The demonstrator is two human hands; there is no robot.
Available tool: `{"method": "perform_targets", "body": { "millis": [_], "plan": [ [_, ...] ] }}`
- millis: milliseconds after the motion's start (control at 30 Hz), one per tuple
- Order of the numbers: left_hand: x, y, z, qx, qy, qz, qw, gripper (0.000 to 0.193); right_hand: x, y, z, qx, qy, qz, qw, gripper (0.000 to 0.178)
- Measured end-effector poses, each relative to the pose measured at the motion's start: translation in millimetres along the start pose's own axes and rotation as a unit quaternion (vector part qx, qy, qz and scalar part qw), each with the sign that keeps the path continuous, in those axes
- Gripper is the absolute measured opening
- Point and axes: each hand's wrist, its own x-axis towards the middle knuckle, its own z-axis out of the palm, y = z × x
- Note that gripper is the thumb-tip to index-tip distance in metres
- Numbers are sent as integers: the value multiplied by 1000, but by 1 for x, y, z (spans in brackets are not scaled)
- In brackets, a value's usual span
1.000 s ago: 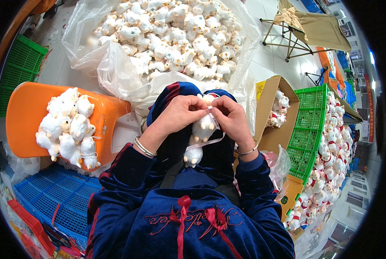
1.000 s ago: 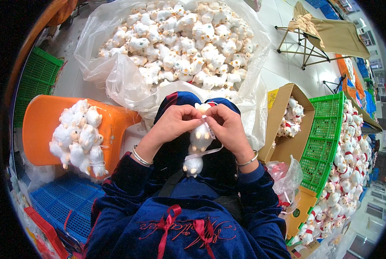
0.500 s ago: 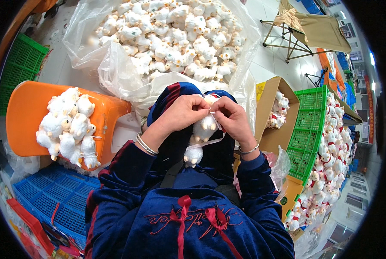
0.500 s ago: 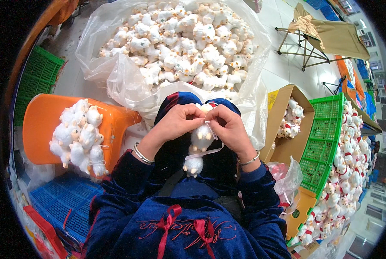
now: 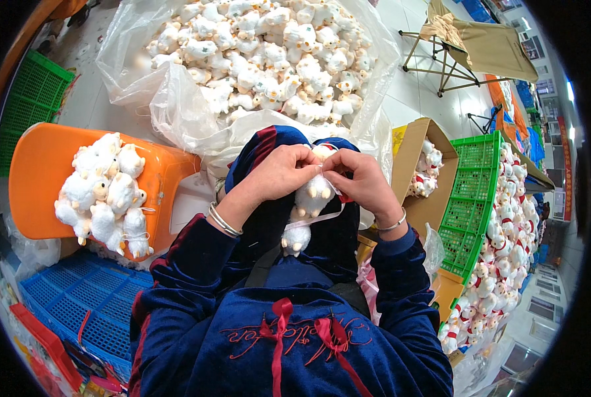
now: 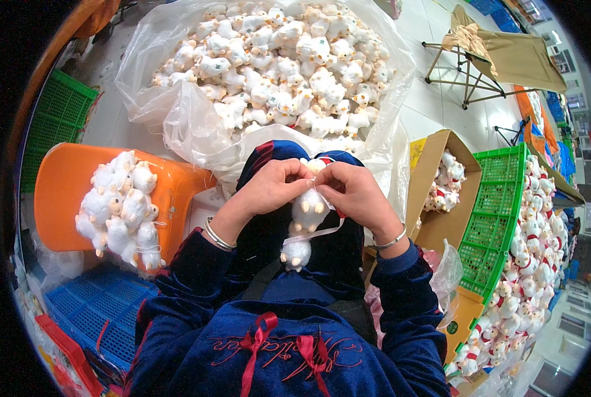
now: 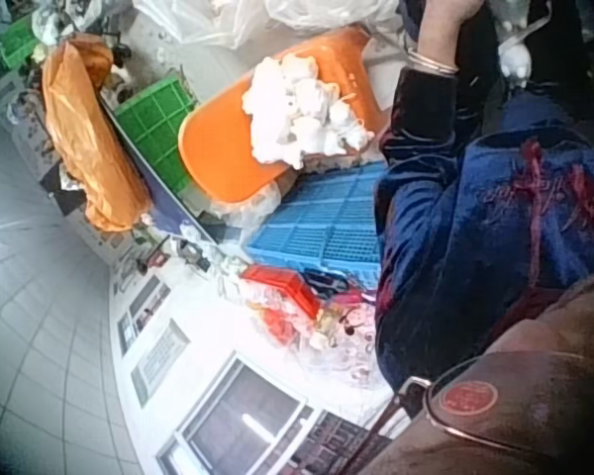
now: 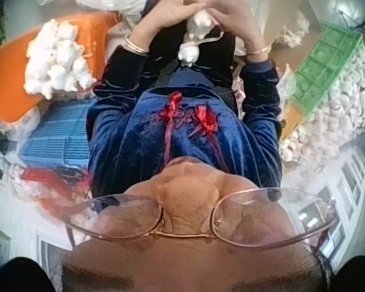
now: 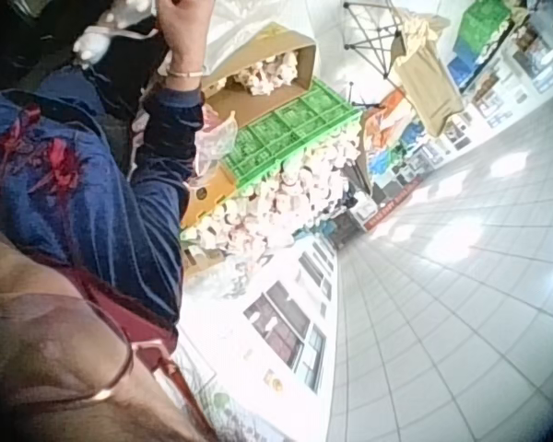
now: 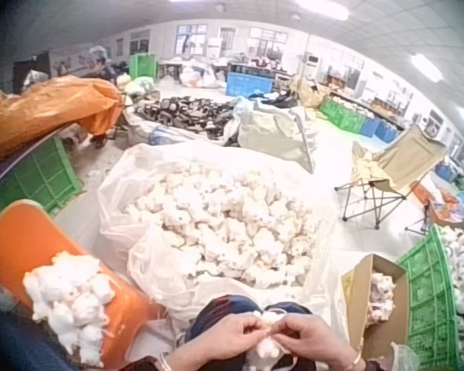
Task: The person sits on the floor and ties red ribbons around small white plush toys. They pick up each toy, wrap the ribbon, and adjust it before moving to the next one.
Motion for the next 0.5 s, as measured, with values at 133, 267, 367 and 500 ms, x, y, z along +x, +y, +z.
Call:
{"method": "perform_targets", "body": {
  "millis": [133,267,367,500],
  "plan": [
    [-1,1,-4,27,-22,3,999,16,2,-12,4,-29,17,-9,999,9],
    [-5,6,-4,1,-14,-5,1000,15,3,-11,7,-114,28,-81,990,11],
    [-7,9,-4,-17,-1,-14,1000,17,2,-4,12,-150,64,-132,978,11],
    [-8,-2,-2,9,8,52,999,14,3,9,29,-162,145,-177,960,12]
  ]
}}
